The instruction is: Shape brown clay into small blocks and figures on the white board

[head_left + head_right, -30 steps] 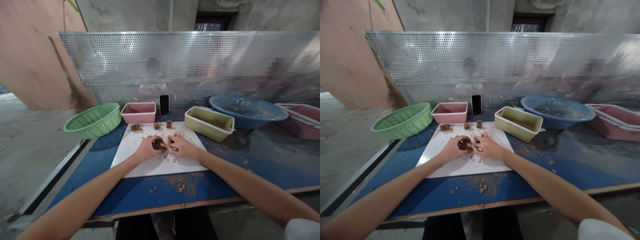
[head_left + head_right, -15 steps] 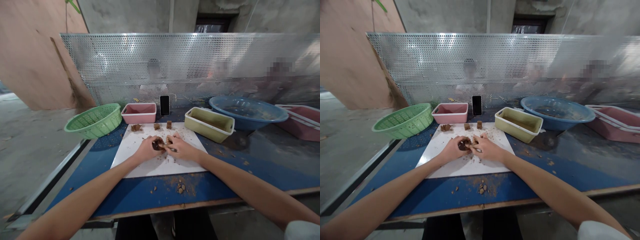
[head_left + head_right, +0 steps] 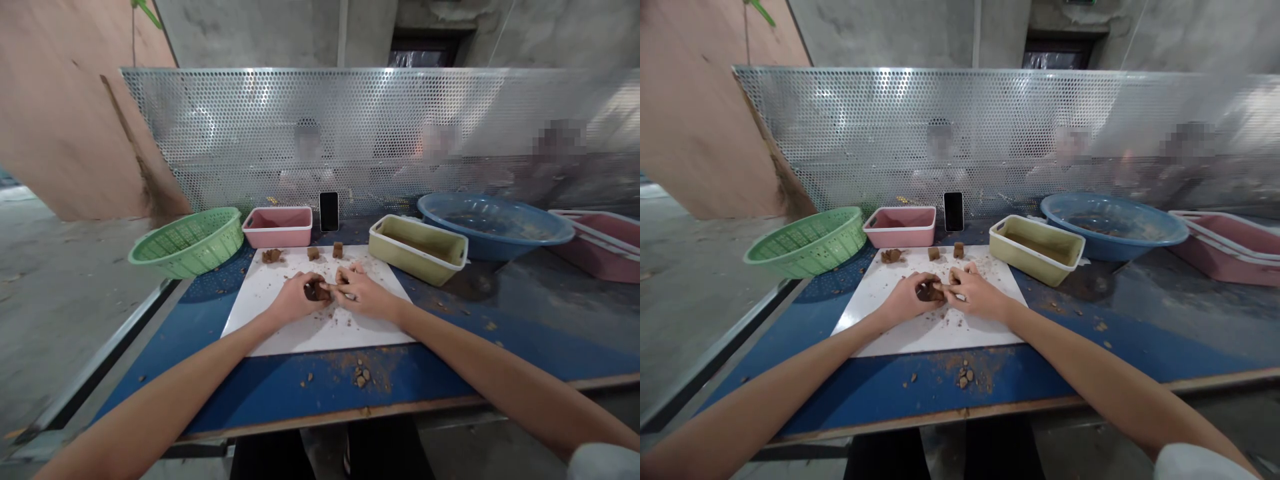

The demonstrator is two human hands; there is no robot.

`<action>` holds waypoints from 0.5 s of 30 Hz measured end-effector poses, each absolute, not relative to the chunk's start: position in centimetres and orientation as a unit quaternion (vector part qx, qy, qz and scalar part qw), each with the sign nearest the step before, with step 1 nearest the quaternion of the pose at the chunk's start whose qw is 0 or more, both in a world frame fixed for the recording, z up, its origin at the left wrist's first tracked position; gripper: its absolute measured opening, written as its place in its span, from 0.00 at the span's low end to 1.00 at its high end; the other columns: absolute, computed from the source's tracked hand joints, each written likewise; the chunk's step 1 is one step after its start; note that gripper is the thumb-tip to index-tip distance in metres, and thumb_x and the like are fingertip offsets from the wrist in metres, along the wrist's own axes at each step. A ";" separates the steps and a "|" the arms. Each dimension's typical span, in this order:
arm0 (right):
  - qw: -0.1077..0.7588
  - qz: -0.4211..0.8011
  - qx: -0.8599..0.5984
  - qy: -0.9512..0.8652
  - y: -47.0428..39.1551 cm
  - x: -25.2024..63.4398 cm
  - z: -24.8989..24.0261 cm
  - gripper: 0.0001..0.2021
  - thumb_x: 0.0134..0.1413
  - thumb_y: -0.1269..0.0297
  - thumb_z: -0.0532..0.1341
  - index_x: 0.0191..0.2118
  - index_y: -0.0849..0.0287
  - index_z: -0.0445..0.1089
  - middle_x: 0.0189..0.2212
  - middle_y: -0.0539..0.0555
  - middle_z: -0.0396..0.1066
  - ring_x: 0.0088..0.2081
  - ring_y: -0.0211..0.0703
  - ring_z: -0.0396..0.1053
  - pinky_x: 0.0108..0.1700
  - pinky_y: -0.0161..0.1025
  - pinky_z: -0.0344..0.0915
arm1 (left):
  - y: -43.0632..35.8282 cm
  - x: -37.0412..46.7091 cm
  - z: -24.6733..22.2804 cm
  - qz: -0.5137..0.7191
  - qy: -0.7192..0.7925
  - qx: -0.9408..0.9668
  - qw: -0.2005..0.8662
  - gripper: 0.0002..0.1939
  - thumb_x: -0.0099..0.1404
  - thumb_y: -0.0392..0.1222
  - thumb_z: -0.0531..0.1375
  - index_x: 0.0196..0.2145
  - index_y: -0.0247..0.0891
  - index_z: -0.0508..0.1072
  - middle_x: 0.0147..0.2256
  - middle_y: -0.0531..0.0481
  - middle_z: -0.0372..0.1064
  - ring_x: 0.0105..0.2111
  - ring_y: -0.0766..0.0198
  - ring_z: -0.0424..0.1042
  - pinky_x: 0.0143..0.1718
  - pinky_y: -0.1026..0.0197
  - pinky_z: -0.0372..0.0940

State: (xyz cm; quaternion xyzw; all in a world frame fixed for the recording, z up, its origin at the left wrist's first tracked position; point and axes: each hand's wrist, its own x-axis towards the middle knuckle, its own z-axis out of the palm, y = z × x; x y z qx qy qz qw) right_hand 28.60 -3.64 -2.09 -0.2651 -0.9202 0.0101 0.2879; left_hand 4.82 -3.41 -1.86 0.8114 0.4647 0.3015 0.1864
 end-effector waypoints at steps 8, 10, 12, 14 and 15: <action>0.290 0.043 -0.255 -0.921 -4.1 28.3 -1.8 0.16 0.74 0.65 0.53 0.43 0.56 0.80 0.38 0.57 0.69 0.42 0.47 0.65 0.53 0.51 0.56 | -3.4 4.8 -1.9 0.303 0.462 0.814 0.182 0.21 0.53 0.47 0.73 0.45 0.41 0.79 0.41 0.45 0.81 0.41 0.52 0.79 0.45 0.52 0.71; 0.277 0.047 -0.245 -0.928 -4.2 28.3 -1.7 0.17 0.73 0.64 0.53 0.38 0.57 0.79 0.38 0.57 0.69 0.43 0.47 0.65 0.53 0.52 0.57 | -3.4 4.8 -1.9 0.302 0.464 0.813 0.181 0.22 0.53 0.48 0.73 0.45 0.41 0.79 0.41 0.45 0.81 0.40 0.51 0.79 0.45 0.52 0.71; 0.287 0.055 -0.235 -0.927 -4.1 28.4 -1.7 0.17 0.73 0.65 0.53 0.37 0.56 0.79 0.38 0.57 0.69 0.43 0.47 0.66 0.52 0.51 0.57 | -3.3 4.8 -2.0 0.301 0.467 0.810 0.188 0.23 0.53 0.48 0.73 0.45 0.41 0.79 0.40 0.45 0.81 0.39 0.52 0.78 0.44 0.52 0.71; 0.303 0.052 -0.249 -0.918 -3.8 28.6 -1.7 0.17 0.73 0.65 0.52 0.42 0.56 0.79 0.38 0.57 0.69 0.43 0.47 0.66 0.52 0.52 0.57 | -3.2 4.7 -2.2 0.299 0.471 0.808 0.188 0.23 0.53 0.49 0.73 0.46 0.41 0.79 0.41 0.45 0.80 0.38 0.52 0.78 0.43 0.52 0.71; 0.305 0.046 -0.263 -0.914 -3.7 28.7 -1.7 0.17 0.73 0.65 0.52 0.43 0.57 0.79 0.39 0.57 0.69 0.44 0.48 0.66 0.51 0.52 0.57 | -3.2 4.7 -2.2 0.299 0.472 0.808 0.187 0.23 0.53 0.49 0.73 0.46 0.41 0.79 0.41 0.45 0.80 0.39 0.52 0.78 0.43 0.52 0.71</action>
